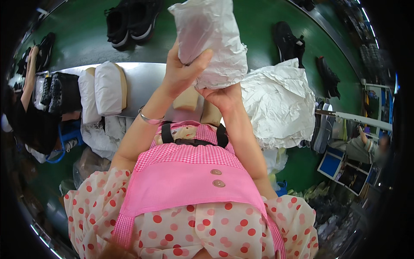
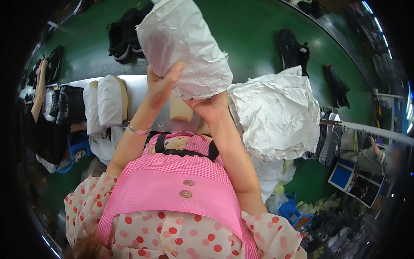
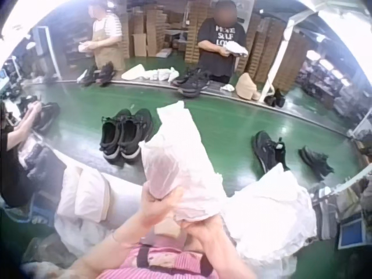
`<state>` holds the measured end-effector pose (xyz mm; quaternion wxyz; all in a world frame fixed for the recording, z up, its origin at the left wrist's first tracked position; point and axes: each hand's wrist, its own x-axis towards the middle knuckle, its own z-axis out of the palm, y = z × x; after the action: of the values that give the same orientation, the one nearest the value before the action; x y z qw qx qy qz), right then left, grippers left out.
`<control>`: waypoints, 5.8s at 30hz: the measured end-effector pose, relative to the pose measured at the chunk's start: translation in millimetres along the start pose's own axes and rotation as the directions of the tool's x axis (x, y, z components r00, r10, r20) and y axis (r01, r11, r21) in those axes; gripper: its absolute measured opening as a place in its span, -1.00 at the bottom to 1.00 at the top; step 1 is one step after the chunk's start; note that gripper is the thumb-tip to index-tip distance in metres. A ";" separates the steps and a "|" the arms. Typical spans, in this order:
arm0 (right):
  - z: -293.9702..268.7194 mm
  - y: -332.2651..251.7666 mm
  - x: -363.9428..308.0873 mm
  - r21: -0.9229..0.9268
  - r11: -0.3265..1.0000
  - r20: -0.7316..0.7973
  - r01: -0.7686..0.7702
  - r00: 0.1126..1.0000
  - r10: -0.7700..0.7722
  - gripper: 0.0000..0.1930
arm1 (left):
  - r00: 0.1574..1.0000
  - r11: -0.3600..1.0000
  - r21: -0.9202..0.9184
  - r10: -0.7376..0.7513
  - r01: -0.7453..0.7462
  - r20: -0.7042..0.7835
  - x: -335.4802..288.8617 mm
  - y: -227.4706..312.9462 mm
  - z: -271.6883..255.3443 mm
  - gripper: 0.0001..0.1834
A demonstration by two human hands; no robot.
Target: The person sits on the floor and repeatedly stuffs white paper into black sneakers, then places the shoes on the floor. The person handles shoe trees and paper, inserting paper into each shoe one at a time.
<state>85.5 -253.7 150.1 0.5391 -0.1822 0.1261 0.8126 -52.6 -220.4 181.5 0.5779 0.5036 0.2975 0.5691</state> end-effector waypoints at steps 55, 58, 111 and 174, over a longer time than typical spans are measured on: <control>-243.0 -190.9 -105.7 -0.396 -0.383 0.371 -0.835 0.236 -0.898 -0.36 | 0.338 0.261 -0.232 -0.844 0.937 0.415 -16.8 -148.2 95.4 -0.40; -249.9 -184.3 -112.0 -0.433 -0.255 0.261 -0.865 0.151 -0.954 -0.36 | 0.275 0.311 0.037 -0.885 0.950 0.376 -23.2 -195.2 112.7 -0.39; -24.8 -71.3 -81.9 -0.748 0.655 -0.270 0.104 0.855 -0.444 -0.64 | 0.607 0.601 0.082 -0.790 0.795 -0.089 -136.8 -49.5 24.5 -0.35; -14.6 -3.7 -0.6 -0.718 0.641 -0.142 0.270 0.846 -0.514 -0.58 | 0.848 0.938 0.134 -0.220 0.319 -0.482 -1.1 -30.7 -33.1 -0.58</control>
<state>91.5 -258.6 137.1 0.5715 -0.5224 -0.1307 0.6192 -72.2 -208.7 142.5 0.5091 0.3653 0.5518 0.5503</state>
